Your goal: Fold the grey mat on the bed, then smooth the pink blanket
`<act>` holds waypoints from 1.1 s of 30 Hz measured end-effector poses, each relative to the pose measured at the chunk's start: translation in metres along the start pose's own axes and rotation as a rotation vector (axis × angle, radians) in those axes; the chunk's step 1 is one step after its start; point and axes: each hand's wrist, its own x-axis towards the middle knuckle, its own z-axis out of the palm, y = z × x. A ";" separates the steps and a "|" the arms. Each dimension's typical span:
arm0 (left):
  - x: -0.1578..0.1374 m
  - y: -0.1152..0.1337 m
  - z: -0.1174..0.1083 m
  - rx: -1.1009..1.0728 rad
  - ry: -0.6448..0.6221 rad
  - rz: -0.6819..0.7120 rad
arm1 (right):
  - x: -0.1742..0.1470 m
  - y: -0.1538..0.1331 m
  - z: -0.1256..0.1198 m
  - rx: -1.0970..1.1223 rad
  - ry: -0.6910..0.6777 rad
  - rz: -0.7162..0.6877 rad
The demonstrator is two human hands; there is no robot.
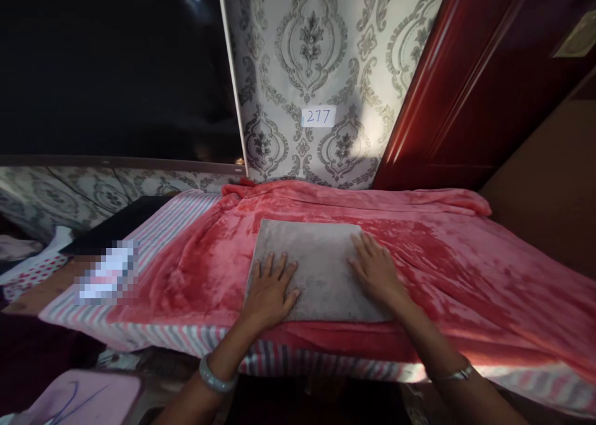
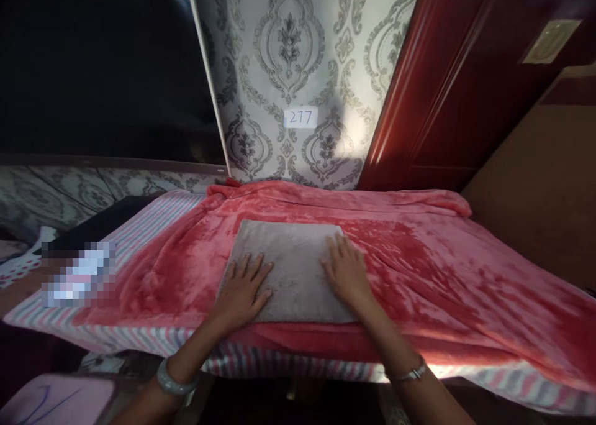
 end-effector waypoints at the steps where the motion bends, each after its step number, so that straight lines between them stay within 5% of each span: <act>1: 0.000 0.000 0.001 -0.002 0.002 -0.002 | 0.013 -0.020 -0.004 0.029 -0.030 -0.077; 6: -0.001 -0.001 0.006 -0.007 0.061 -0.041 | 0.068 -0.113 -0.007 0.127 -0.235 -0.332; 10: -0.004 -0.002 0.010 -0.023 0.059 -0.045 | 0.080 -0.139 0.015 0.147 -0.275 -0.359; 15: 0.011 -0.014 -0.006 -0.093 0.060 -0.040 | 0.088 -0.132 0.027 0.180 -0.344 -0.373; 21: 0.076 -0.038 -0.036 -0.035 0.084 -0.124 | 0.107 -0.134 0.015 0.195 -0.288 -0.345; 28: 0.095 -0.051 -0.007 0.062 0.077 -0.164 | 0.102 -0.117 0.027 0.212 -0.249 -0.327; 33: 0.092 -0.053 -0.008 0.053 0.073 -0.169 | 0.108 -0.056 0.025 0.135 -0.250 -0.146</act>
